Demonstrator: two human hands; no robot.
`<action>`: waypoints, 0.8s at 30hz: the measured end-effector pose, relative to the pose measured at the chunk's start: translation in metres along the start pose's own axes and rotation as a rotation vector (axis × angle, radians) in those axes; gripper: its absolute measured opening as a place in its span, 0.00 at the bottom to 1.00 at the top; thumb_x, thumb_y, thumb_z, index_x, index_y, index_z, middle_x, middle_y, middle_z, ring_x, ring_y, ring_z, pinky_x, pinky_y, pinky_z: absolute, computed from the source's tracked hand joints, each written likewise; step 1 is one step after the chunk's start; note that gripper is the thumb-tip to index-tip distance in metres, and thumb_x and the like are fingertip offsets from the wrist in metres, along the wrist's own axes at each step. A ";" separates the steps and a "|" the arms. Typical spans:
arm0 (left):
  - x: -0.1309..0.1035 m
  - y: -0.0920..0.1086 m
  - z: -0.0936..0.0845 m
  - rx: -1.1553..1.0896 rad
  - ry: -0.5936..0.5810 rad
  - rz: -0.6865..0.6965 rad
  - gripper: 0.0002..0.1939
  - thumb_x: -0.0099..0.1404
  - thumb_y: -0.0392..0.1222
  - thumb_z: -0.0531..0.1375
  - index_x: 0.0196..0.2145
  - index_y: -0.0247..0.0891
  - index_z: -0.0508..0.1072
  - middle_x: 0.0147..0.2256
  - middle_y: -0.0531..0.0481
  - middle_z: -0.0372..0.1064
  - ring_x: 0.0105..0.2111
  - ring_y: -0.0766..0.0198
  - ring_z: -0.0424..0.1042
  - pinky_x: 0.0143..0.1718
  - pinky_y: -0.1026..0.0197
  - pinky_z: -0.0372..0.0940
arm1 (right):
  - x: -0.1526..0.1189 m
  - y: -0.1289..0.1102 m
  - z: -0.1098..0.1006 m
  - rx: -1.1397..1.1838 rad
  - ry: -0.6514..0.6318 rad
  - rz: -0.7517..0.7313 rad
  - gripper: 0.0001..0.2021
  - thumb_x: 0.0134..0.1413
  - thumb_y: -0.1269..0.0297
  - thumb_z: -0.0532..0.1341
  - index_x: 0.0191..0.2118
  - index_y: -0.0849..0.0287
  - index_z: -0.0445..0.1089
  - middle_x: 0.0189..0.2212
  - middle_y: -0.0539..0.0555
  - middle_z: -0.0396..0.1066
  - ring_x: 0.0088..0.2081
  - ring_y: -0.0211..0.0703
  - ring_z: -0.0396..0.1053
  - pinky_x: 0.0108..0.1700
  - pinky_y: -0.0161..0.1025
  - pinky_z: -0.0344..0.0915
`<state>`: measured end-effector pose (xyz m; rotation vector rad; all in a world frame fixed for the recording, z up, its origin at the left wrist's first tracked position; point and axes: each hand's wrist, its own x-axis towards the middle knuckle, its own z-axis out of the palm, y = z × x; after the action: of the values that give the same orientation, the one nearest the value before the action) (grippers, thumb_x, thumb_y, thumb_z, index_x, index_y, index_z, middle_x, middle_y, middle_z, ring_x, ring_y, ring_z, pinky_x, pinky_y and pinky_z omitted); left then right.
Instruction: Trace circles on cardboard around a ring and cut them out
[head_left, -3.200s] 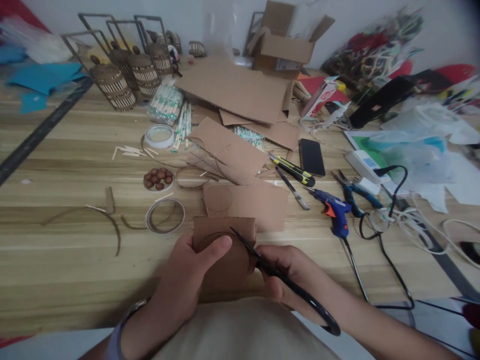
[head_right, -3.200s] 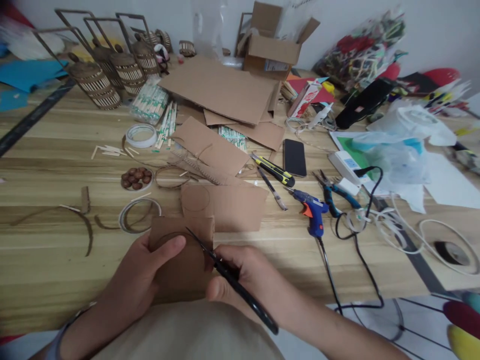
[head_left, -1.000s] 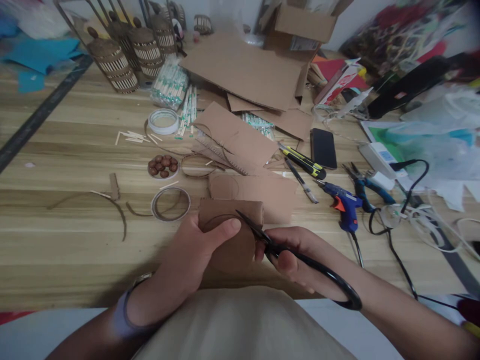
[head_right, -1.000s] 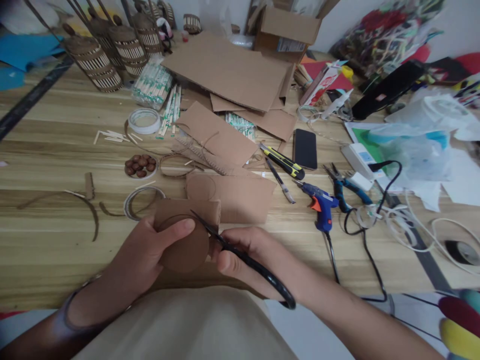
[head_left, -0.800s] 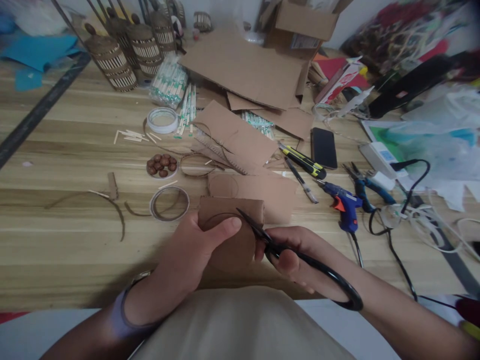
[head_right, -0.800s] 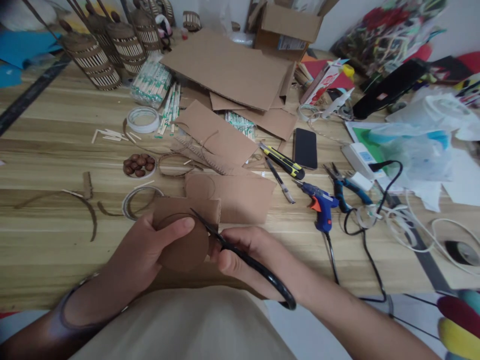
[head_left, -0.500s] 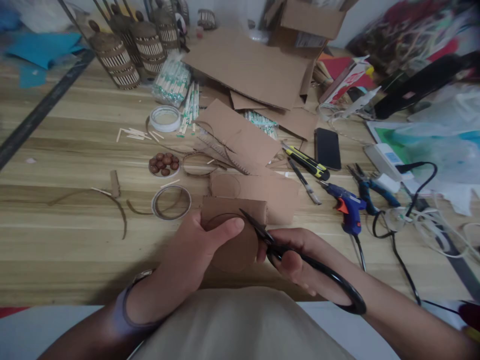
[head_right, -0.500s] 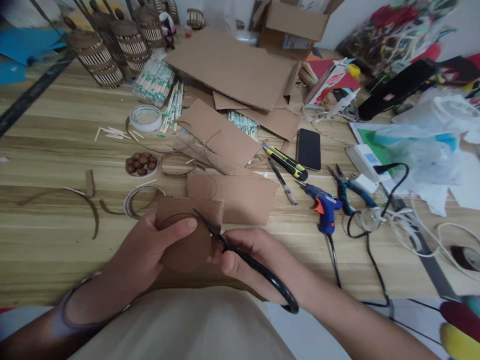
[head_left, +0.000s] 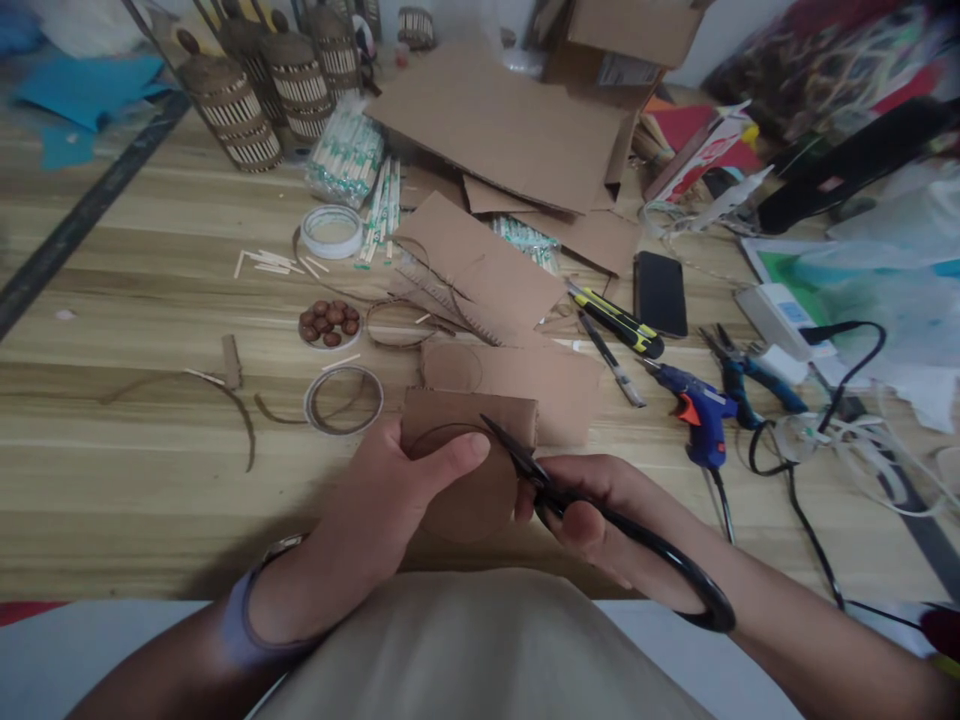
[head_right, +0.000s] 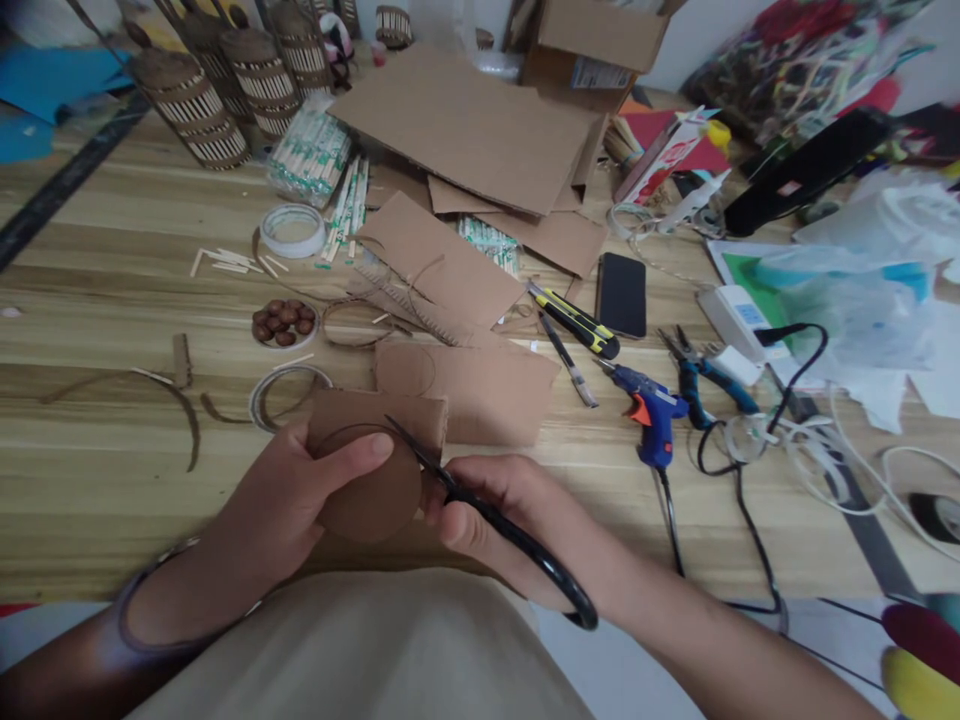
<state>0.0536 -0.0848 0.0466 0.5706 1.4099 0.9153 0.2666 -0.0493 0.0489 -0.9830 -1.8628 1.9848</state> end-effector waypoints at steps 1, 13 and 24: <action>0.000 0.000 0.000 -0.001 0.009 0.001 0.24 0.53 0.53 0.73 0.44 0.37 0.80 0.43 0.41 0.83 0.45 0.43 0.81 0.45 0.48 0.75 | 0.000 -0.001 0.000 -0.011 0.003 -0.009 0.35 0.61 0.28 0.53 0.35 0.61 0.69 0.24 0.45 0.54 0.25 0.34 0.50 0.28 0.33 0.54; -0.001 0.000 0.001 -0.005 0.003 -0.013 0.22 0.52 0.51 0.72 0.42 0.39 0.81 0.42 0.43 0.84 0.45 0.43 0.81 0.42 0.50 0.73 | 0.003 -0.004 0.001 -0.015 -0.005 -0.007 0.36 0.59 0.26 0.53 0.34 0.62 0.69 0.25 0.47 0.57 0.26 0.35 0.49 0.28 0.34 0.53; 0.000 -0.007 -0.003 -0.012 -0.010 -0.011 0.20 0.55 0.52 0.73 0.42 0.38 0.81 0.40 0.43 0.84 0.42 0.46 0.81 0.42 0.51 0.73 | 0.002 0.004 0.003 -0.038 -0.013 0.034 0.37 0.57 0.24 0.52 0.33 0.60 0.68 0.26 0.48 0.55 0.27 0.37 0.51 0.26 0.34 0.50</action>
<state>0.0520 -0.0891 0.0400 0.5573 1.3964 0.9108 0.2646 -0.0509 0.0448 -1.0209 -1.9093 1.9872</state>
